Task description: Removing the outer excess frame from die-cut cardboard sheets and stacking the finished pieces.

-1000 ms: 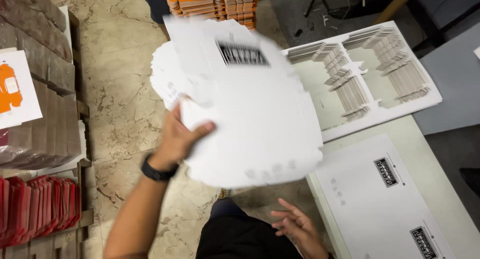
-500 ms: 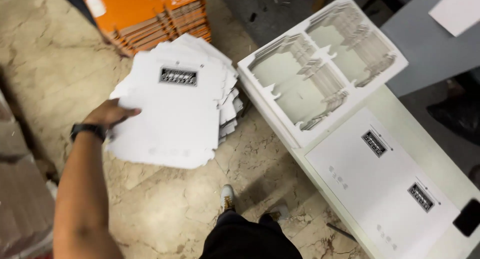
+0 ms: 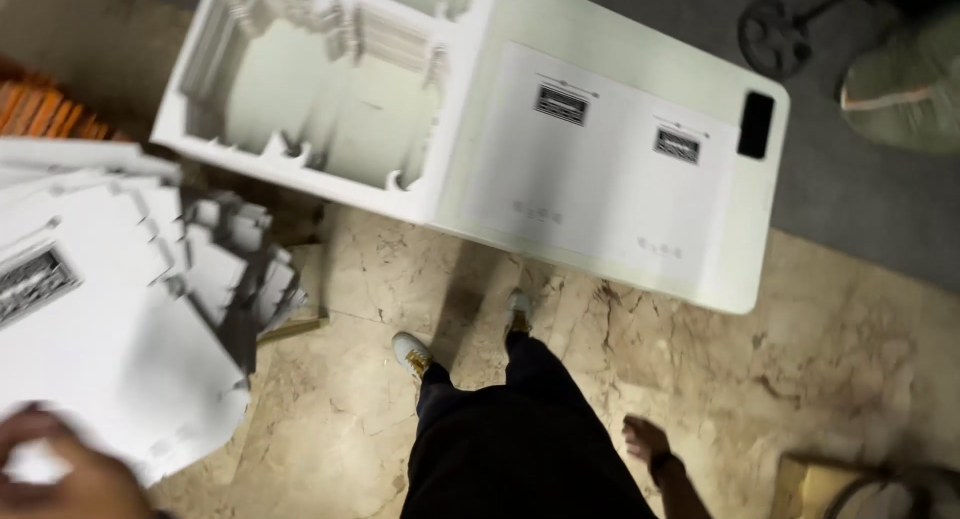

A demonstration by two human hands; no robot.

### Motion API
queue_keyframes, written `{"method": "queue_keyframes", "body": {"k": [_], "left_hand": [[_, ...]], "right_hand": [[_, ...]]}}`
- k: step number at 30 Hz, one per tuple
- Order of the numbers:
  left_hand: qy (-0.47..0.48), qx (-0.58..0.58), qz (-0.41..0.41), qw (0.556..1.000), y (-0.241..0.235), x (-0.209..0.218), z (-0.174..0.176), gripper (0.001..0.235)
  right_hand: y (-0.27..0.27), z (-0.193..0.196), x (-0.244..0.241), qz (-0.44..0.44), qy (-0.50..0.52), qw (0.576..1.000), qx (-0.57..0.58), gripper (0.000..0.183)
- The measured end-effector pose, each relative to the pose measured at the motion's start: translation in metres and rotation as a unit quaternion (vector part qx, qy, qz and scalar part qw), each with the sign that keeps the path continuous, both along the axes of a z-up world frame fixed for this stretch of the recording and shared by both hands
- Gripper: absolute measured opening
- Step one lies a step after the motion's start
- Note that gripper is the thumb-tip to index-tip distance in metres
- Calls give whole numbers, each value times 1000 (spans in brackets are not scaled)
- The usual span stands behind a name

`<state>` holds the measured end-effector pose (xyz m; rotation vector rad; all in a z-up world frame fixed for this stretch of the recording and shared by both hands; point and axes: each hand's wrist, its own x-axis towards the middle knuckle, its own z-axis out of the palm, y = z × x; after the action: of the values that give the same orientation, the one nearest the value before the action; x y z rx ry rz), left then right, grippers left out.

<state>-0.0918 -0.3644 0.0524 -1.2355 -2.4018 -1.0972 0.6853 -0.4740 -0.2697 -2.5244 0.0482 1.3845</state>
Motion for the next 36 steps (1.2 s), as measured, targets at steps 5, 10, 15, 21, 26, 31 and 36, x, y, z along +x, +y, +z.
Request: {"method": "queue_keyframes", "body": {"k": [5, 10, 15, 21, 26, 31, 36], "left_hand": [[-6, 8, -121, 993, 42, 147, 14, 3], [-8, -45, -145, 988, 9, 207, -57, 14], [-36, -120, -126, 984, -29, 242, -85, 25], [-67, -187, -130, 972, 16, 391, -9, 39], [-179, -158, -70, 969, 61, 463, -34, 31], [-296, -155, -124, 934, 114, 551, -122, 19], [-722, -202, 5, 662, 159, 651, -190, 87]], "right_hand": [[82, -23, 104, 438, -148, 885, -49, 11], [191, -70, 238, 586, -331, 739, -41, 45], [314, 8, 187, 231, -246, 939, 65, 72], [341, 2, 129, 239, -240, 940, 48, 82], [332, -7, 132, 201, -97, 969, 104, 74], [326, 92, 111, 136, 23, 975, 174, 78], [293, 106, 133, 178, 221, 945, 164, 61]]}}
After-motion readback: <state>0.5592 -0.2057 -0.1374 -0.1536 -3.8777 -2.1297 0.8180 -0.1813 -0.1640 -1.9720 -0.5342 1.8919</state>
